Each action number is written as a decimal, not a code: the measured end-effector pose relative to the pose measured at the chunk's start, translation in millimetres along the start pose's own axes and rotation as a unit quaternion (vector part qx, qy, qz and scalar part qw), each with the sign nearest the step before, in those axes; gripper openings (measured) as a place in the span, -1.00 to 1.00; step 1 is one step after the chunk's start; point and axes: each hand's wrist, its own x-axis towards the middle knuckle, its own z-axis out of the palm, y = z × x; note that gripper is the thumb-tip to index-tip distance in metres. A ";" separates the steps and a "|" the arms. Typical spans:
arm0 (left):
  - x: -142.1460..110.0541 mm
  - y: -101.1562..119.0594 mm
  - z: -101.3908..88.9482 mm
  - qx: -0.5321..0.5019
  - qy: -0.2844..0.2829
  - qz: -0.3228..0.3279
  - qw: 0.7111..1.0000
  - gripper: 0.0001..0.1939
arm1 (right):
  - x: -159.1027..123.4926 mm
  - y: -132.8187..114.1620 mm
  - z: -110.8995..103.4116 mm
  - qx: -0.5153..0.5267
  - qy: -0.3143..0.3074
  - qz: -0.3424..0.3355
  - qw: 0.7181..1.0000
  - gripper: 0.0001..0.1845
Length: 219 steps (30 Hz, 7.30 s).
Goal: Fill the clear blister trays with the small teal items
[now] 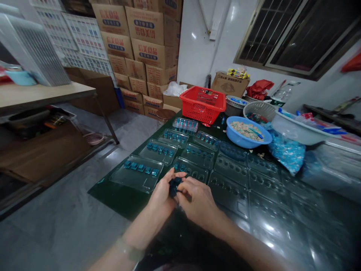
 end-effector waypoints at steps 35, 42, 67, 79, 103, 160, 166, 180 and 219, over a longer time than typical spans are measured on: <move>-23.0 -20.3 -7.9 0.328 -0.060 0.225 0.915 -0.80 | -16.6 28.0 -18.4 0.377 -0.052 0.177 0.908 -0.91; -24.4 -22.4 -6.8 0.368 -0.049 0.254 0.893 -0.84 | -14.4 32.2 -23.4 0.445 -0.106 0.216 0.862 -0.86; -19.4 -31.2 -8.5 0.393 -0.053 0.225 0.890 -0.81 | -21.7 17.0 -24.2 0.126 0.036 0.050 0.990 -0.88; -17.1 -35.1 -3.6 0.177 -0.137 0.051 0.973 -0.93 | -30.3 3.2 -38.9 0.044 0.062 -0.047 0.996 -0.83; -18.4 -36.5 -1.4 0.410 -0.073 0.423 0.805 -0.90 | -20.7 36.1 -39.0 0.440 -0.080 0.163 0.880 -0.87; -13.9 -16.5 -5.6 -0.113 -0.103 0.004 0.988 -0.80 | -5.6 28.2 -22.8 0.064 -0.032 0.021 0.997 -0.82; -16.7 -27.9 -10.4 0.099 -0.069 0.103 0.987 -0.80 | -3.7 27.0 -26.8 0.268 -0.024 0.126 0.955 -0.87; -11.4 -39.2 -18.8 0.249 -0.039 0.194 0.948 -0.86 | -7.9 25.2 -25.8 0.273 -0.077 0.145 0.948 -0.86; -23.4 -38.3 -17.5 0.341 -0.075 0.211 0.913 -0.89 | -21.3 27.5 -29.4 0.116 -0.083 0.016 0.990 -0.88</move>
